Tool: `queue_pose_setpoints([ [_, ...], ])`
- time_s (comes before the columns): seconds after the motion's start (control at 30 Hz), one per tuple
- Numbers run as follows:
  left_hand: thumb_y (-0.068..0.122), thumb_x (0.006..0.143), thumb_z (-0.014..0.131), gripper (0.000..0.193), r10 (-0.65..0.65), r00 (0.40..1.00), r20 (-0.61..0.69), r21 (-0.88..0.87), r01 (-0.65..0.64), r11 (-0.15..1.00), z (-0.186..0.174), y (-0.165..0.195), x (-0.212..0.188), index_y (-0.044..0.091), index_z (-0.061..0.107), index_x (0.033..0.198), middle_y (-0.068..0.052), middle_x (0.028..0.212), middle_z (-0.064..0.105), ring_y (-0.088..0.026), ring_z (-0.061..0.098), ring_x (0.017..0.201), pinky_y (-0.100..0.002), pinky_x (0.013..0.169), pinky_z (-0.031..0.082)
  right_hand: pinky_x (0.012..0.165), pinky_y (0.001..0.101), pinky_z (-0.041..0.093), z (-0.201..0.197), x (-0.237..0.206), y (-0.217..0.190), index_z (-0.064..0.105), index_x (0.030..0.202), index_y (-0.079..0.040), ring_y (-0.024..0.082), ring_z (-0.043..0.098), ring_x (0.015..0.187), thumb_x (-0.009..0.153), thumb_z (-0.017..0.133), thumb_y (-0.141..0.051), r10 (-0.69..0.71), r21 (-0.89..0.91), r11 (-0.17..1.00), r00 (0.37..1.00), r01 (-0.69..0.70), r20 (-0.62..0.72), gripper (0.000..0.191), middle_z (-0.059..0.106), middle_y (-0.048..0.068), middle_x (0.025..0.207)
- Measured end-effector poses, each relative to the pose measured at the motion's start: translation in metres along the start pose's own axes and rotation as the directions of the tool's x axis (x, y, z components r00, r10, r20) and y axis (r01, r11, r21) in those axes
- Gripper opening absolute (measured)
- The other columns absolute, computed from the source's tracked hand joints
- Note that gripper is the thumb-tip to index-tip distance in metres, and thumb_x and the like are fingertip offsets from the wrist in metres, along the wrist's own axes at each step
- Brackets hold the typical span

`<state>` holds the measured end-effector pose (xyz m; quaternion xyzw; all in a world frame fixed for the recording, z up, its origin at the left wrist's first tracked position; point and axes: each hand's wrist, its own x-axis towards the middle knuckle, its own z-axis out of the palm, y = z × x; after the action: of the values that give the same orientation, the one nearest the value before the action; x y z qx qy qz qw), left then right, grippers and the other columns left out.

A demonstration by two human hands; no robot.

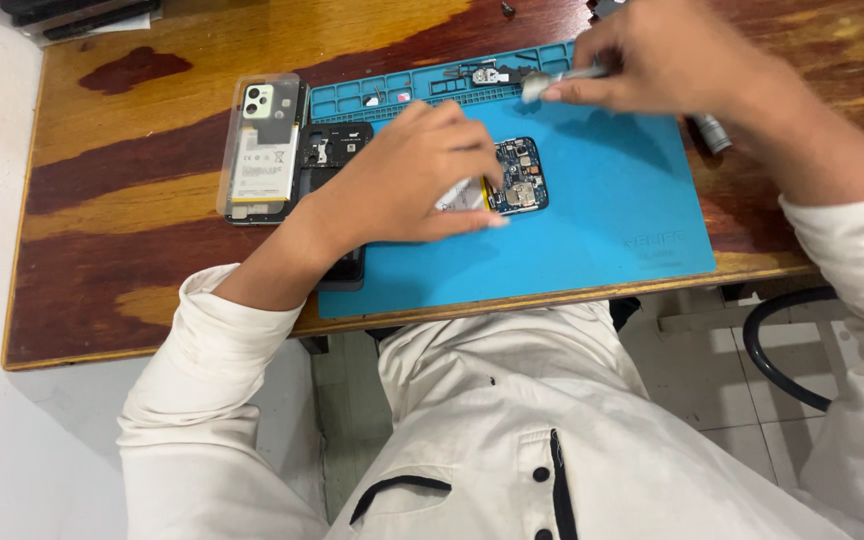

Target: The person disassembles a smartphone on a blue mat, using a screwdriver and tweezers to remove screws and internal components. They separate the screen assembly from the chassis and place parts on a parts tray.

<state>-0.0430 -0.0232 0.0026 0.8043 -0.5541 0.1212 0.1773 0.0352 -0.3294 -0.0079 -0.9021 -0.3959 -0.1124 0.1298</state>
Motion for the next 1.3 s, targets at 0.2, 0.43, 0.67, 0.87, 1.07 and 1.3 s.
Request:
queue_pose_setpoints([
  [0.2, 0.044, 0.092, 0.081, 0.034, -0.06, 0.998, -0.025, 0.042, 0.061, 0.997, 0.003, -0.005, -0.003, 0.012, 0.073, 0.101, -0.002, 0.103, 0.064, -0.025, 0.056, 0.098, -0.039, 0.087, 0.039, 0.055, 0.0379, 0.052, -0.001, 0.004, 0.034, 0.079, 0.105, -0.006, 0.026, 0.065, 0.06, 0.076, 0.087, -0.052, 0.177, -0.135, 0.979, 0.968, -0.154, 0.18, 0.055, 0.07, 0.013, 0.075],
  [0.43, 0.043, 0.093, 0.08, 0.032, -0.054, 0.998, -0.028, 0.03, 0.055, 0.998, 0.007, -0.006, -0.005, 0.013, 0.074, 0.102, -0.001, 0.102, 0.065, -0.023, 0.057, 0.094, -0.04, 0.086, 0.039, 0.052, 0.0368, 0.047, -0.005, 0.003, 0.037, 0.078, 0.105, -0.007, 0.022, 0.06, 0.055, 0.097, 0.073, -0.037, 0.053, 0.098, 0.992, 0.978, -0.074, 0.202, 0.032, 0.068, 0.008, 0.071],
  [0.67, 0.043, 0.091, 0.082, 0.032, -0.088, 0.996, 0.005, 0.03, 0.088, 0.996, 0.004, -0.005, -0.003, 0.014, 0.075, 0.101, 0.0, 0.102, 0.065, -0.024, 0.058, 0.096, -0.042, 0.085, 0.041, 0.05, 0.0337, 0.044, -0.016, 0.002, 0.005, 0.075, 0.091, -0.006, 0.016, 0.055, 0.053, 0.105, 0.06, -0.029, 0.009, 0.325, 0.938, 0.949, -0.117, 0.315, 0.031, 0.061, 0.006, 0.065],
  [0.87, 0.041, 0.089, 0.083, 0.033, 0.012, 0.999, -0.042, -0.038, -0.014, 0.999, -0.001, 0.001, -0.002, 0.013, 0.077, 0.106, 0.001, 0.115, 0.069, -0.025, 0.058, 0.109, -0.039, 0.09, 0.046, 0.047, 0.0366, 0.04, -0.02, 0.004, -0.012, 0.082, 0.103, -0.01, 0.02, 0.05, 0.048, 0.098, 0.069, -0.037, 0.11, 0.145, 0.971, 0.89, -0.192, 0.442, 0.03, 0.063, 0.01, 0.057],
  [1.07, 0.04, 0.091, 0.082, 0.026, -0.016, 1.0, -0.005, -0.015, 0.016, 1.0, -0.001, 0.001, -0.001, 0.016, 0.082, 0.1, 0.003, 0.105, 0.071, -0.022, 0.057, 0.1, -0.039, 0.088, 0.046, 0.046, 0.0371, 0.041, -0.02, 0.003, -0.013, 0.083, 0.093, -0.008, 0.017, 0.051, 0.048, 0.088, 0.077, -0.043, 0.131, 0.223, 0.936, 0.857, -0.273, 0.498, 0.035, 0.066, 0.006, 0.055],
  [1.3, 0.041, 0.089, 0.082, 0.023, -0.049, 0.999, -0.011, -0.004, 0.049, 0.999, 0.0, -0.001, -0.003, 0.02, 0.085, 0.099, 0.004, 0.096, 0.07, -0.02, 0.058, 0.092, -0.039, 0.085, 0.044, 0.048, 0.0348, 0.042, -0.008, 0.004, -0.021, 0.083, 0.093, -0.007, 0.015, 0.051, 0.05, 0.088, 0.073, -0.039, 0.021, 0.318, 0.93, 0.892, -0.183, 0.452, 0.034, 0.067, 0.005, 0.058],
])
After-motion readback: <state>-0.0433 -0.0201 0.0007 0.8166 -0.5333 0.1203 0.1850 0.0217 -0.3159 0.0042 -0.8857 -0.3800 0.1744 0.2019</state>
